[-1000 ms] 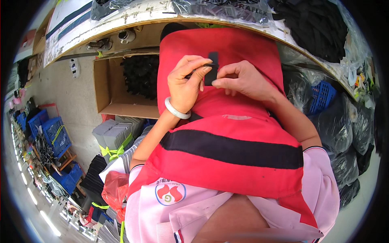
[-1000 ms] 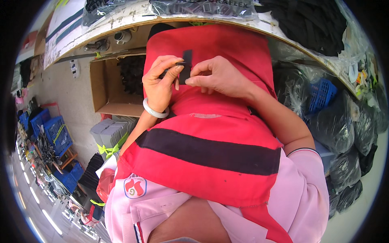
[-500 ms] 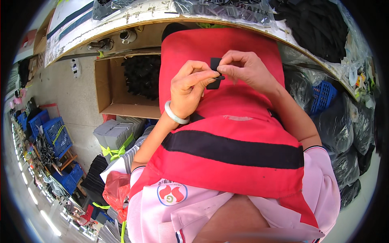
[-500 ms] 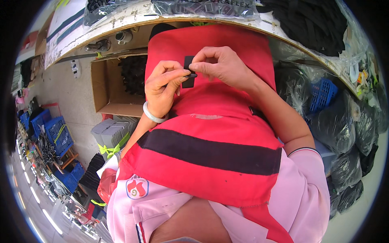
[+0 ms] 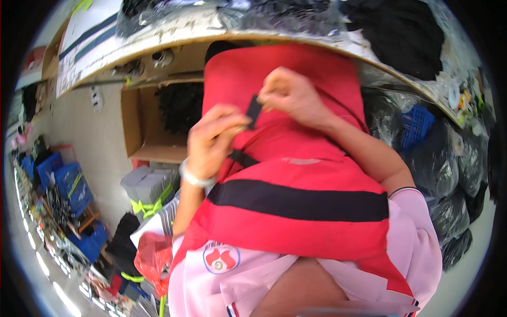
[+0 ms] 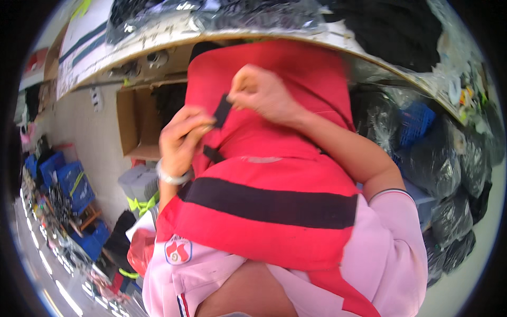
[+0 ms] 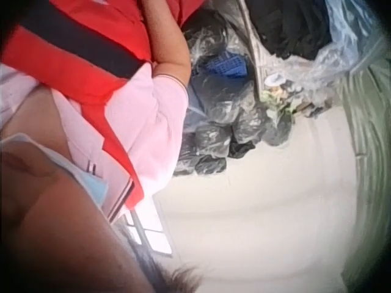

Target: Manually threading plastic buckles onto black nylon straps at a workbench.

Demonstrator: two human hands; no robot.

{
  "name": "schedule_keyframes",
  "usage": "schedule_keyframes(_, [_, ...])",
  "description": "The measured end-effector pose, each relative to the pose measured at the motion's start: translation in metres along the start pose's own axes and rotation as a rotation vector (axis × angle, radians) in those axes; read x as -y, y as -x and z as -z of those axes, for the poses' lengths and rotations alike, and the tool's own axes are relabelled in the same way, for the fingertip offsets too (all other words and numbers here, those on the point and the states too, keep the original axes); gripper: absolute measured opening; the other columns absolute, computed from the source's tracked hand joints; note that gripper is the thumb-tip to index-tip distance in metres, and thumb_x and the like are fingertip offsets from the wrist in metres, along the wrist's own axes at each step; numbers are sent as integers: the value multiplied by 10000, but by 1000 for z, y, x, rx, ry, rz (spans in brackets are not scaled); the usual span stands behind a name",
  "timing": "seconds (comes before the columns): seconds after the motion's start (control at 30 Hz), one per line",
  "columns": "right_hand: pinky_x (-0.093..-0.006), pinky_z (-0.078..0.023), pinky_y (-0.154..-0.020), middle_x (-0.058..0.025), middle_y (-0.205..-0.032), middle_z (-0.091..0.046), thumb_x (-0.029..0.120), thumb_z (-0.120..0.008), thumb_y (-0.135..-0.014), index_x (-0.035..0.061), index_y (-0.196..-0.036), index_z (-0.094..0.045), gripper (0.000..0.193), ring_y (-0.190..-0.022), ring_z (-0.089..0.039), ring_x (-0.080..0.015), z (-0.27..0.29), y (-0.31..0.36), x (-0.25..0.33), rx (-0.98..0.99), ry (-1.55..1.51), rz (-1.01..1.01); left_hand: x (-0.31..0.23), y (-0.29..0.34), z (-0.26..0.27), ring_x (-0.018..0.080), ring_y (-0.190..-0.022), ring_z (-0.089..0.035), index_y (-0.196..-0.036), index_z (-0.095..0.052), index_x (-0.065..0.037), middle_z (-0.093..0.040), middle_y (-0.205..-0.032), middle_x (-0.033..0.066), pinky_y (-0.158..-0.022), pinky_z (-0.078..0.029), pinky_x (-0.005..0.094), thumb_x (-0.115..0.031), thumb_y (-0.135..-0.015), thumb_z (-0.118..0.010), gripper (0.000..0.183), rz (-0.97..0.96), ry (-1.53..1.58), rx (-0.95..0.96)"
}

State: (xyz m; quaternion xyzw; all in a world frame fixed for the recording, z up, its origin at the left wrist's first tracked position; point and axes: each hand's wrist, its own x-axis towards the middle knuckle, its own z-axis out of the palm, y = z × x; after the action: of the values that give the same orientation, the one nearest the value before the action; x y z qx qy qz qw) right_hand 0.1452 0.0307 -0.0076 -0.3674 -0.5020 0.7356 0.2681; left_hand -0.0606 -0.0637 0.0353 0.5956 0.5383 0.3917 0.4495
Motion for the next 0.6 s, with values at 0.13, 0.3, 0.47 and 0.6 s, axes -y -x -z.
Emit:
schedule_keyframes(0.13, [-269, -516, -730, -59, -889, -637, 88, -629, -914, 20, -1069, -575, 178, -823, -623, -123, 7, -1, -11, 202, 102, -132, 27, 33, 66, 131, -689, -606, -996, -684, 38, -631, -971, 75, -585, -460, 215, 65, -862, -604, 159, 407, 44, -60])
schedule_keyframes(0.3, [-300, -507, -728, -88, -875, -648, 96, -656, -870, 15, -939, -662, 106, -788, -628, -175, 57, 0, 30, -139, 812, 439, 106, 81, 109, 103, -683, -647, -1222, -593, 5, -646, -1090, 99, -487, -437, 194, -24, -939, -585, 285, 528, 229, -554])
schedule_keyframes(0.47, [-368, -500, -784, -72, -939, -663, 53, -619, -825, 94, -925, -685, 126, -927, -607, -269, 156, -18, 80, -615, 1309, 695, 123, 36, 69, 276, -1177, -562, -1241, -532, 21, -591, -1218, 142, -1040, -457, 380, 45, -909, -572, 335, 379, 889, -520])
schedule_keyframes(0.6, [-355, -458, -882, -37, -1002, -646, 12, -596, -791, 131, -934, -696, 211, -1022, -568, -256, 192, -50, 95, -639, 1747, 811, 85, -23, 13, 261, -974, -666, -1233, -535, 39, -602, -1144, 150, -842, -579, 332, 72, -938, -484, 302, 403, 830, -307])
